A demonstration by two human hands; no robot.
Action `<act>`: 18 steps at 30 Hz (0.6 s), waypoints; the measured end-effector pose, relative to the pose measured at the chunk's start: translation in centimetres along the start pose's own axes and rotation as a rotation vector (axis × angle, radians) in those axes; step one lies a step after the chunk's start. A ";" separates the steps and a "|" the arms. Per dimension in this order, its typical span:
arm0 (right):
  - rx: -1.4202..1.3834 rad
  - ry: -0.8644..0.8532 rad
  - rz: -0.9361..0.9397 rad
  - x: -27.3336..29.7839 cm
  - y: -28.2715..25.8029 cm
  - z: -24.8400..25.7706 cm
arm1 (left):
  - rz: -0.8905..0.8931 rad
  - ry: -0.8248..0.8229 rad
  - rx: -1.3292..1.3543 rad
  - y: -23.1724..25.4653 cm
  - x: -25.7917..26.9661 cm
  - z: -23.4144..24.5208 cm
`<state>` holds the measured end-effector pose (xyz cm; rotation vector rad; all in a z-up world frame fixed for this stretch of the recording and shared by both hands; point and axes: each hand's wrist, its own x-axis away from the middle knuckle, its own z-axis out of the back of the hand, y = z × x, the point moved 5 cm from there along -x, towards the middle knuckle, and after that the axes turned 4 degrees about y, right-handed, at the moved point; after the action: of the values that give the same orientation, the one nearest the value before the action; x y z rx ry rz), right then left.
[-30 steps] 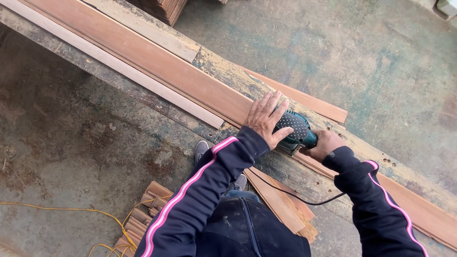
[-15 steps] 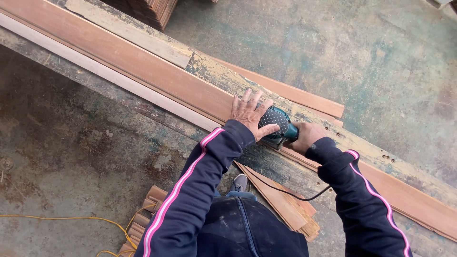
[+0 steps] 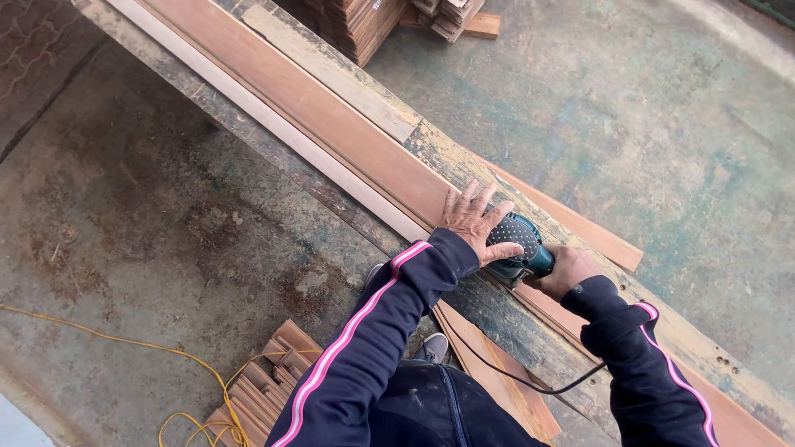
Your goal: Sanding wooden planks using a power sander at a workbench.
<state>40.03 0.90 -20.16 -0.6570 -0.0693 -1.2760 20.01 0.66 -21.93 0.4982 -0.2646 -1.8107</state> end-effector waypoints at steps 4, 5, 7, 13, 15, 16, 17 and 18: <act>0.035 -0.003 -0.050 -1.3 -1.1 -0.4 | 0.038 -0.020 -0.020 -1.8 0.1 0.8; 0.024 0.013 -0.038 -1.5 -1.6 -0.3 | 0.045 -0.011 -0.023 -2.2 0.0 0.9; 0.037 -0.003 -0.049 -1.8 -3.4 0.3 | 0.046 -0.019 -0.013 -3.3 -0.2 1.6; 0.015 -0.037 -0.036 -2.9 -6.3 0.6 | 0.064 -0.064 -0.015 -5.7 -0.4 3.2; 0.012 -0.043 -0.009 -3.5 -7.3 0.6 | 0.082 -0.085 -0.025 -6.7 -0.5 3.6; 0.017 -0.039 -0.019 -3.7 -7.6 0.6 | 0.080 -0.076 -0.030 -7.1 -0.5 3.8; 0.021 -0.035 -0.028 -3.9 -8.0 0.6 | 0.078 -0.067 -0.034 -7.6 -0.5 4.0; 0.022 -0.035 -0.025 -4.1 -8.2 0.5 | 0.080 -0.066 -0.035 -7.9 -0.6 4.3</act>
<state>31.51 3.61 -17.98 -0.6614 -0.1211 -1.2862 11.40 3.19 -21.32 0.3987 -0.2934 -1.7528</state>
